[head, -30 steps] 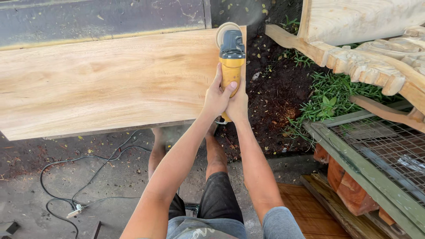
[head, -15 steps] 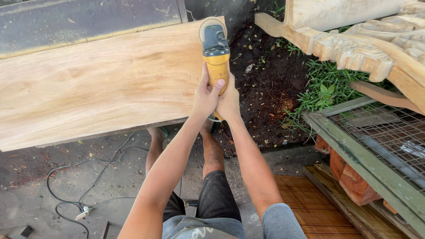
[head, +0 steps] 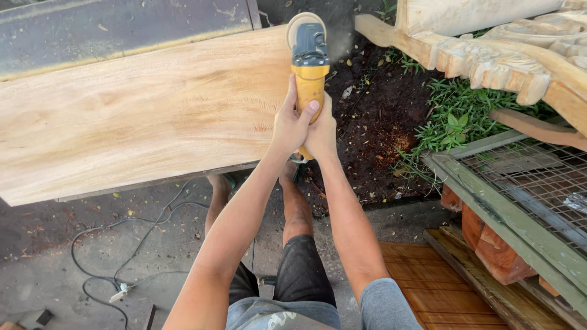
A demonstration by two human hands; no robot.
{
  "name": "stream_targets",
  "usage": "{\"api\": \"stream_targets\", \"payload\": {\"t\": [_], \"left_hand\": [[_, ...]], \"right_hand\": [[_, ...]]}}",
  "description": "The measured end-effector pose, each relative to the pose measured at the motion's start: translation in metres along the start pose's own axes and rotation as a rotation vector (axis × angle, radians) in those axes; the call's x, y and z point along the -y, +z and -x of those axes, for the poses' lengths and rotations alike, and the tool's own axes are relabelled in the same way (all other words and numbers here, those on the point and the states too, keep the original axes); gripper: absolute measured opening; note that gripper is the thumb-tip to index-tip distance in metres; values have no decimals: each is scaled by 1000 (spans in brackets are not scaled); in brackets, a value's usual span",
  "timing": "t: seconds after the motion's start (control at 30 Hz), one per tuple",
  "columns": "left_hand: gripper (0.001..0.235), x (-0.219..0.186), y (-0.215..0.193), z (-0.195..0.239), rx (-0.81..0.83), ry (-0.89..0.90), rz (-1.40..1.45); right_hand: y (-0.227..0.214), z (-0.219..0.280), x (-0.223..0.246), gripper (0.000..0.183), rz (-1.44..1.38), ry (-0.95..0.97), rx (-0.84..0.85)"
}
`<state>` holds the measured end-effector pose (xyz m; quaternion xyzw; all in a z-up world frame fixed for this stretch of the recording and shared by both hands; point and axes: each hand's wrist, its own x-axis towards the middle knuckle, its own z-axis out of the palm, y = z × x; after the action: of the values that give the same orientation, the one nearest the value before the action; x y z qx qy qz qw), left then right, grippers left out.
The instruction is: The person uses an orbital sander to smooth the surface of a large wooden plank resting on a metal stand. They then pick up a long, thin wooden strip and sand it along its length and edges.
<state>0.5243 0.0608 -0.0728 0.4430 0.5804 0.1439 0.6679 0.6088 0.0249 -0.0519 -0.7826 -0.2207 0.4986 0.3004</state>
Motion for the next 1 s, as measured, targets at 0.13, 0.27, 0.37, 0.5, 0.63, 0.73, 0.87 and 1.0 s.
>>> {"api": "stream_targets", "payload": {"t": [0.13,0.27,0.37,0.5,0.63,0.73,0.87,1.0], "left_hand": [[90,9,-13,1,26,49,299],[88,18,-34,4,154,82,36],[90,21,-35,23,190,34,71],[90,19,-48,48,306,-13,-47],[91,16,-66,19,332,2,-135],[94,11,-80,-23,375,65,45],[93,5,-98,-36,421,7,-189],[93,24,-99,-5,522,26,-218]], "right_hand": [[17,3,-1,71,115,-18,25],[36,16,-15,68,-116,-85,-104],[38,35,-24,70,-127,-37,-163],[55,73,-21,70,-194,114,-216],[75,55,-12,66,-535,39,-228],[90,21,-1,72,-358,-21,-313],[104,17,6,73,-382,130,-336],[114,60,-11,75,-432,189,-399]]}}
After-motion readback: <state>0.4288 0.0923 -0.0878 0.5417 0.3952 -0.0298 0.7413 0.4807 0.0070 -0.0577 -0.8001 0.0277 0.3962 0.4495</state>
